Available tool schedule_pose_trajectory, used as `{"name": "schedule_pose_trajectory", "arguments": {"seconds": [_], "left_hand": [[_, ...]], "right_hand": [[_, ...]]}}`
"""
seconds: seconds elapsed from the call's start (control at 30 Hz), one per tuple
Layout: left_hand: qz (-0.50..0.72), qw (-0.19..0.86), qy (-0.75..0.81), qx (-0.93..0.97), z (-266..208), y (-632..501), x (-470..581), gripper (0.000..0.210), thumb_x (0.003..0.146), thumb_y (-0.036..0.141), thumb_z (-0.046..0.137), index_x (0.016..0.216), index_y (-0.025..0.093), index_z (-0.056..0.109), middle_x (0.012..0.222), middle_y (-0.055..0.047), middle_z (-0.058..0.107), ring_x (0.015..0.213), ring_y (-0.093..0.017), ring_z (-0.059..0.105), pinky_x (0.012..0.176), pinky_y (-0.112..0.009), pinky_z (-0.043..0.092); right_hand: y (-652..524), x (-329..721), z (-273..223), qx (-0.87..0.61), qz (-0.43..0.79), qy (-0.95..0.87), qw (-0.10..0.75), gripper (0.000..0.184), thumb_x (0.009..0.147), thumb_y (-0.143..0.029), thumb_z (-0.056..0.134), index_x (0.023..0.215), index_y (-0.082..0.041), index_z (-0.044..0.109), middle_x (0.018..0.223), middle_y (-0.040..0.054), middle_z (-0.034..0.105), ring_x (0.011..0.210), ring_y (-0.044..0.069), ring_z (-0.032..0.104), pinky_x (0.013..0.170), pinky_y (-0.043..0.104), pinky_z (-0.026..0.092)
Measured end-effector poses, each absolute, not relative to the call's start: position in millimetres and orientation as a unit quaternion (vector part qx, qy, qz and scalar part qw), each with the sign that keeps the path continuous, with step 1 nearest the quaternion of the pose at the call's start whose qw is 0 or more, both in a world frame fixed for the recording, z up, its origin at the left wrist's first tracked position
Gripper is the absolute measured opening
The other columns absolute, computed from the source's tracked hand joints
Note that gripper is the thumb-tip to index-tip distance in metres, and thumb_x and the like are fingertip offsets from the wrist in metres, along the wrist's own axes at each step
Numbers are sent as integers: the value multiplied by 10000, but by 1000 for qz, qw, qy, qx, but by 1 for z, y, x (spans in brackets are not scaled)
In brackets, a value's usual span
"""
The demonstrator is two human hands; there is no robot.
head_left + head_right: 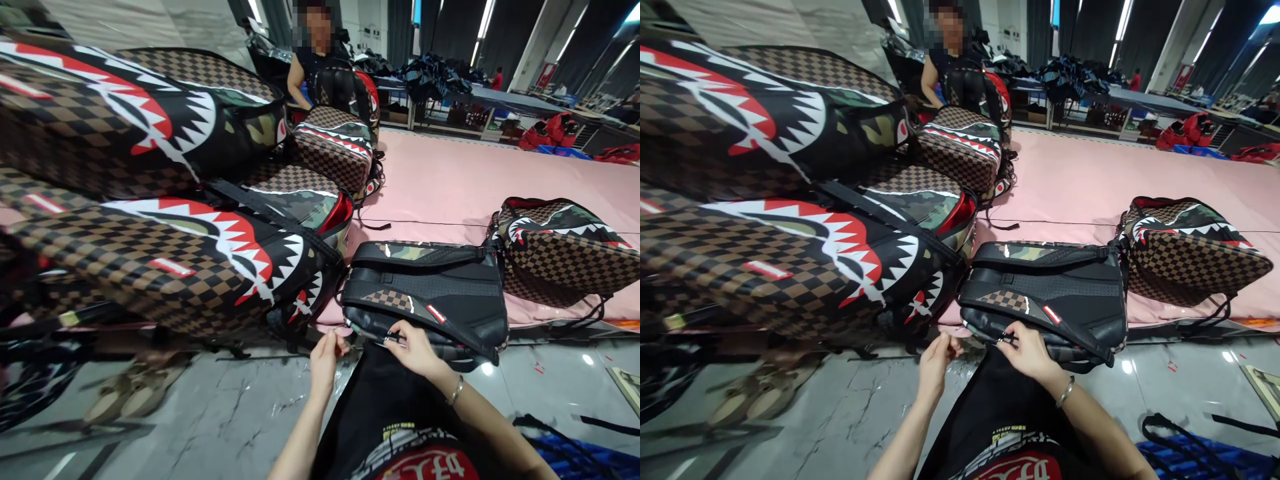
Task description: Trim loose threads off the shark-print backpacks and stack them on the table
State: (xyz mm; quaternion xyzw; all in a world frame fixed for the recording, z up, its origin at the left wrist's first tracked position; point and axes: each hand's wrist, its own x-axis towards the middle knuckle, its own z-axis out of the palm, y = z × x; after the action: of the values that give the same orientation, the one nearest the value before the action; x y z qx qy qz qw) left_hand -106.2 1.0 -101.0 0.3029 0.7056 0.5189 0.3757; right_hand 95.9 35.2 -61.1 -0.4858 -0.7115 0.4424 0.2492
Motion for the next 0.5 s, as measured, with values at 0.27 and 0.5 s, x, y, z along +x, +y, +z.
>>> {"name": "schedule_pose_trajectory", "arguments": {"seconds": [0.27, 0.5], "left_hand": [[405, 508, 706, 282, -93, 8, -89, 563, 582, 703, 554, 615, 141, 574, 558, -51, 621, 499, -193, 605, 454, -278, 450], [291, 609, 708, 208, -97, 27, -72, 546, 633, 680, 545, 553, 140, 562, 587, -117, 660, 504, -211, 630, 455, -294, 476]], "right_hand": [[-9, 151, -34, -519, 389, -708, 279, 214, 750, -342, 603, 690, -205, 450, 610, -57, 459, 575, 104, 453, 550, 200, 374], [9, 244, -32, -663, 259, -521, 471, 360, 903, -461, 291, 772, -196, 497, 657, 17, 534, 604, 147, 515, 597, 254, 426]]}}
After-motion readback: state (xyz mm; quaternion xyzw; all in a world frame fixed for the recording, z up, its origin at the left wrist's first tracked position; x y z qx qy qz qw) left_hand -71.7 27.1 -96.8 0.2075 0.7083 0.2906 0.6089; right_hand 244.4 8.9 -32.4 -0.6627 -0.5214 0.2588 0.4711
